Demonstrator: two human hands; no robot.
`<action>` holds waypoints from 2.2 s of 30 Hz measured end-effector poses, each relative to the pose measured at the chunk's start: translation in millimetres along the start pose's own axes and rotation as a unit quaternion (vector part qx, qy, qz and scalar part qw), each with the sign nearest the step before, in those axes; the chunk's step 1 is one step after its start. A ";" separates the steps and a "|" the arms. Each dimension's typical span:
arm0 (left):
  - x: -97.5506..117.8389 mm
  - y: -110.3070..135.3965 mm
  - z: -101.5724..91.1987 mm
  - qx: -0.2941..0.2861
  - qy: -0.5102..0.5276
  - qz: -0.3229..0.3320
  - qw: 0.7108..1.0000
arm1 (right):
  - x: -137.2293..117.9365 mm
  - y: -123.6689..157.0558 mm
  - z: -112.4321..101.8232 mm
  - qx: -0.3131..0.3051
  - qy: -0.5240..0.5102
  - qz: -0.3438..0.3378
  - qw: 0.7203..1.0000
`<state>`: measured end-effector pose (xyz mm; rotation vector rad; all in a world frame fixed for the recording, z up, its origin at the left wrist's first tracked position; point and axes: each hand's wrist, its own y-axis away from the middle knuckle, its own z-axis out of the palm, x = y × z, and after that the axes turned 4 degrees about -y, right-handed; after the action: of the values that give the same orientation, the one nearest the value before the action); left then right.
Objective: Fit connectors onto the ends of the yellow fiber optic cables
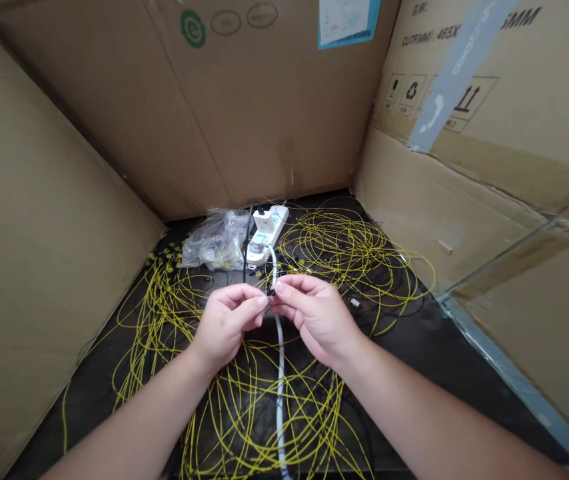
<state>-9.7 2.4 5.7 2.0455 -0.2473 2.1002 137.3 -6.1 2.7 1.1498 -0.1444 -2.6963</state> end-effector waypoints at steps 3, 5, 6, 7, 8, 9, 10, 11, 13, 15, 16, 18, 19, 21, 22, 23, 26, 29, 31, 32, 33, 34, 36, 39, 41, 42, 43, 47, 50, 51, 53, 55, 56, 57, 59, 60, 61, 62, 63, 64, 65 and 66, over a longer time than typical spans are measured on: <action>0.1 -0.3 0.2 0.003 -0.004 -0.005 1.000 | -0.2 0.3 -0.2 -0.001 0.006 -0.002 1.000; 0.2 -0.7 0.3 0.007 -0.004 -0.007 1.000 | -0.1 0.5 -0.1 -0.004 0.009 -0.004 1.000; 0.3 -0.9 0.4 0.010 -0.004 -0.007 1.000 | 0.0 0.6 0.1 -0.005 0.010 -0.006 1.000; 0.6 -1.0 0.5 0.013 -0.005 -0.005 1.000 | 0.2 0.8 0.3 -0.006 0.012 -0.009 1.000; 1.1 -1.1 0.7 0.016 -0.007 -0.003 1.000 | 0.4 0.9 0.5 -0.005 0.016 -0.013 1.000; 1.7 -1.1 0.9 0.019 -0.011 0.000 1.000 | 0.7 1.1 0.7 -0.001 0.021 -0.018 1.000; 2.6 -0.9 1.2 0.021 -0.018 0.003 1.000 | 0.9 1.2 0.8 0.003 0.029 -0.023 0.999; 3.6 -0.6 1.6 0.023 -0.027 0.005 0.999 | 1.3 1.4 0.7 0.009 0.040 -0.029 0.999; 5.7 0.1 2.5 0.030 -0.049 0.011 0.998 | 2.0 1.7 0.1 0.020 0.069 -0.048 0.996; 7.4 0.9 3.4 0.040 -0.077 0.019 0.996 | 2.6 1.9 -1.2 0.030 0.108 -0.070 0.991; 8.0 1.2 3.9 0.046 -0.092 0.025 0.994 | 2.9 2.0 -2.0 0.032 0.129 -0.080 0.988; 8.2 1.6 4.6 0.055 -0.119 0.037 0.991 | 3.1 2.1 -3.6 0.034 0.172 -0.100 0.979; 8.0 1.7 4.9 0.057 -0.130 0.043 0.989 | 3.1 2.1 -4.3 0.033 0.191 -0.108 0.975; 7.4 2.0 5.1 0.060 -0.146 0.051 0.986 | 2.5 2.2 -5.1 0.029 0.221 -0.120 0.967; 7.1 2.1 5.2 0.060 -0.152 0.054 0.985 | 2.1 2.3 -5.2 0.027 0.230 -0.122 0.965; 6.9 2.3 5.2 0.061 -0.157 0.057 0.984 | 1.5 2.3 -5.1 0.024 0.234 -0.120 0.964; 6.7 2.6 5.2 0.065 -0.165 0.062 0.982 | -0.3 2.2 -4.2 0.020 0.242 -0.109 0.964; 6.8 2.5 5.2 0.067 -0.170 0.067 0.981 | -1.5 1.8 -2.8 0.021 0.249 -0.112 0.962; 6.9 2.4 5.2 0.068 -0.175 0.068 0.980 | -1.9 1.4 -2.0 0.024 0.245 -0.120 0.962; 6.9 2.3 5.1 0.069 -0.177 0.068 0.979 | -1.9 1.3 -1.8 0.025 0.244 -0.122 0.962; 6.9 2.2 5.1 0.069 -0.177 0.067 0.979 | -2.0 1.2 -1.6 0.025 0.243 -0.123 0.962; 6.9 2.2 5.1 0.069 -0.176 0.068 0.980 | -2.0 1.2 -1.7 0.024 0.244 -0.123 0.962; 6.9 2.1 5.2 0.069 -0.171 0.069 0.981 | -2.0 1.2 -2.3 0.023 0.249 -0.120 0.961; 7.0 2.1 5.6 0.070 -0.165 0.068 0.982 | -1.4 1.0 -3.9 0.025 0.246 -0.115 0.962; 7.3 2.4 5.8 0.069 -0.165 0.062 0.982 | -0.9 0.7 -4.7 0.025 0.235 -0.107 0.966; 7.6 2.5 5.8 0.068 -0.166 0.061 0.982 | -0.7 0.6 -4.8 0.025 0.225 -0.100 0.969; 7.9 2.7 5.9 0.067 -0.167 0.062 0.982 | -0.6 0.4 -4.8 0.024 0.213 -0.092 0.972; 9.3 2.9 5.8 0.066 -0.162 0.067 0.982 | -0.4 -0.3 -3.7 0.018 0.172 -0.066 0.983; 9.5 2.8 5.6 0.062 -0.158 0.067 0.983 | -0.2 -1.0 -2.8 0.016 0.157 -0.057 0.986; 9.3 2.9 5.6 0.061 -0.158 0.067 0.983 | -0.2 -1.2 -2.6 0.017 0.154 -0.053 0.986; 8.7 3.1 5.3 0.058 -0.160 0.067 0.983 | -0.1 -1.4 -2.3 0.019 0.151 -0.047 0.987; 7.9 3.3 5.0 0.057 -0.167 0.067 0.982 | -0.2 -1.2 -2.1 0.019 0.152 -0.045 0.987; 7.5 3.3 4.9 0.056 -0.173 0.068 0.981 | -0.2 -1.1 -2.1 0.019 0.152 -0.045 0.987; 7.1 3.3 4.7 0.056 -0.179 0.068 0.980 | -0.3 -1.0 -2.1 0.019 0.153 -0.045 0.987; 6.7 3.3 4.6 0.053 -0.190 0.069 0.978 | -0.4 -0.9 -2.1 0.019 0.151 -0.045 0.987; 6.6 3.2 4.6 0.053 -0.194 0.069 0.977 | -0.5 -0.9 -2.1 0.019 0.150 -0.046 0.987; 6.6 3.2 4.6 0.053 -0.196 0.069 0.977 | -0.6 -0.8 -2.2 0.019 0.149 -0.045 0.988; 6.7 3.3 4.7 0.053 -0.197 0.068 0.977 | -0.6 -0.8 -2.3 0.018 0.149 -0.045 0.988; 6.8 3.4 4.8 0.053 -0.198 0.067 0.977 | -0.6 -0.7 -2.5 0.017 0.150 -0.045 0.988; 7.0 3.5 4.9 0.053 -0.198 0.067 0.977 | -0.5 -0.6 -2.6 0.017 0.150 -0.045 0.987; 7.2 3.6 4.9 0.052 -0.198 0.066 0.977 | -0.4 -0.5 -2.8 0.015 0.151 -0.045 0.987; 7.3 3.7 5.0 0.052 -0.199 0.066 0.976 | -0.3 -0.5 -3.0 0.014 0.152 -0.046 0.987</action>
<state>-6.0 -2.3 13.2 2.5674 -0.3477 1.7841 139.5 -5.6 0.8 1.5940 -0.0833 -2.5613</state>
